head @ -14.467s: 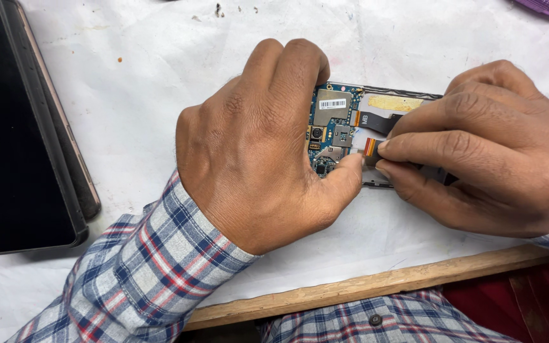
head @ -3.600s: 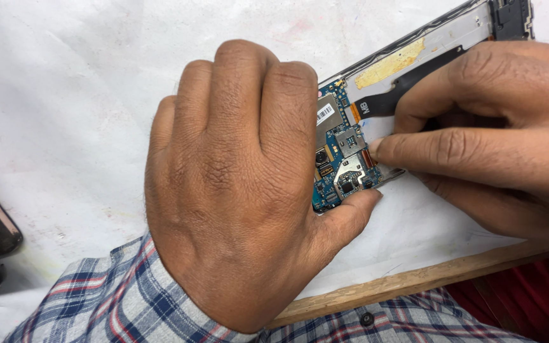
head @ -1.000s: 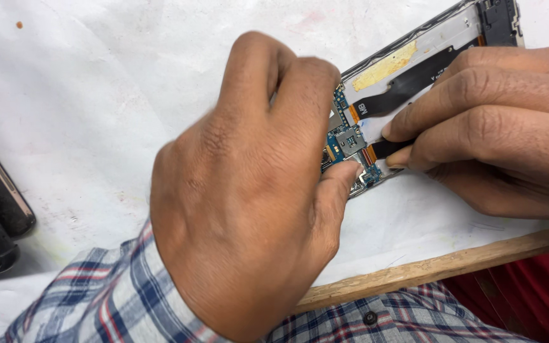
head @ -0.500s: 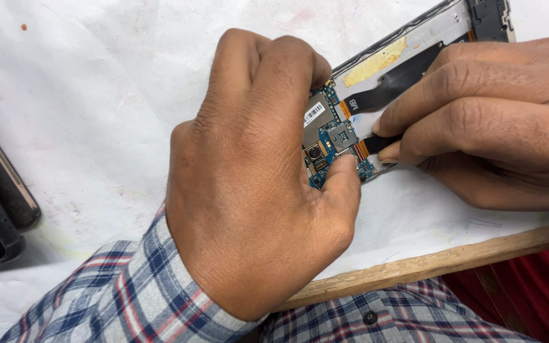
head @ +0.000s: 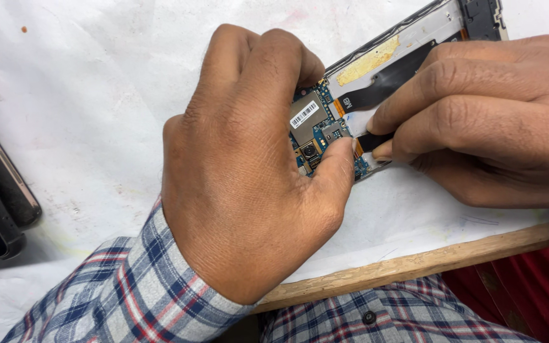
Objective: The person works on the disassembled internals of a smartphone on a bench, manipulating the motherboard and its flex cables with their fingers, using tweezers and a curved pry tool to lift and reseat small connectors, and pressing components back into place inside the phone chassis.
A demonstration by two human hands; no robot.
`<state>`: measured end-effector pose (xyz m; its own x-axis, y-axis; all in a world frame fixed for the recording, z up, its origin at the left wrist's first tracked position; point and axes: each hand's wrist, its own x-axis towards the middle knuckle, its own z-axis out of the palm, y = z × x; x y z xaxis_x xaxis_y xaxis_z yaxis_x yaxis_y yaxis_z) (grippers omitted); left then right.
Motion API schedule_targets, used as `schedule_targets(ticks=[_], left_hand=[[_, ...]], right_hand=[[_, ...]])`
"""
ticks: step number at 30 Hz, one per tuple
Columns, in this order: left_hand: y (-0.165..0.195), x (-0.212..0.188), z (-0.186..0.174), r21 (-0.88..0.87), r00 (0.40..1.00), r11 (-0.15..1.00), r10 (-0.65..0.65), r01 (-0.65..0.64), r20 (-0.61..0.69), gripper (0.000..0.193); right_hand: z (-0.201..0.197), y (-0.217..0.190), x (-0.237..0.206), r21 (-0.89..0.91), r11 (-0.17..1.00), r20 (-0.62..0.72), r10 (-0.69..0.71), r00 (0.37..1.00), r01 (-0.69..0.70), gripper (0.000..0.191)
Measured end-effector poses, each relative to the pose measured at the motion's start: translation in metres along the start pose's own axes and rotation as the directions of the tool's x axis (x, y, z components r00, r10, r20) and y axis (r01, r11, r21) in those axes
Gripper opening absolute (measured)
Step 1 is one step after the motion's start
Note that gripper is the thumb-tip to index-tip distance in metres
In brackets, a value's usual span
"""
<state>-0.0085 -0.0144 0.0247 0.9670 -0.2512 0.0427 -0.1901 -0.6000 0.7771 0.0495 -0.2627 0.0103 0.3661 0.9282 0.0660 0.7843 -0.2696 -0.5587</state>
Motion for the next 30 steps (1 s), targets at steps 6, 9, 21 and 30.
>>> schedule_targets(ticks=[6,9,21,30], left_hand=[[0.000,0.001,0.002,0.044,1.000,0.999,-0.006,0.006,0.001,0.048],[-0.001,0.001,0.002,0.044,1.000,0.999,-0.001,0.001,-0.002,0.048],[-0.008,0.001,-0.001,0.001,0.998,0.998,0.057,-0.057,-0.006,0.045],[-0.006,0.001,0.003,0.040,1.000,0.999,0.026,-0.026,-0.013,0.046]], right_hand=[[0.001,0.000,0.000,0.001,1.000,-0.005,0.001,1.000,-0.001,0.026],[0.000,0.000,0.000,-0.006,1.000,-0.001,-0.006,1.000,0.006,0.027],[0.002,-0.008,0.006,0.012,0.998,-0.105,0.059,0.993,-0.058,0.031],[-0.005,0.004,-0.012,0.082,0.992,-0.137,0.108,0.985,-0.098,0.031]])
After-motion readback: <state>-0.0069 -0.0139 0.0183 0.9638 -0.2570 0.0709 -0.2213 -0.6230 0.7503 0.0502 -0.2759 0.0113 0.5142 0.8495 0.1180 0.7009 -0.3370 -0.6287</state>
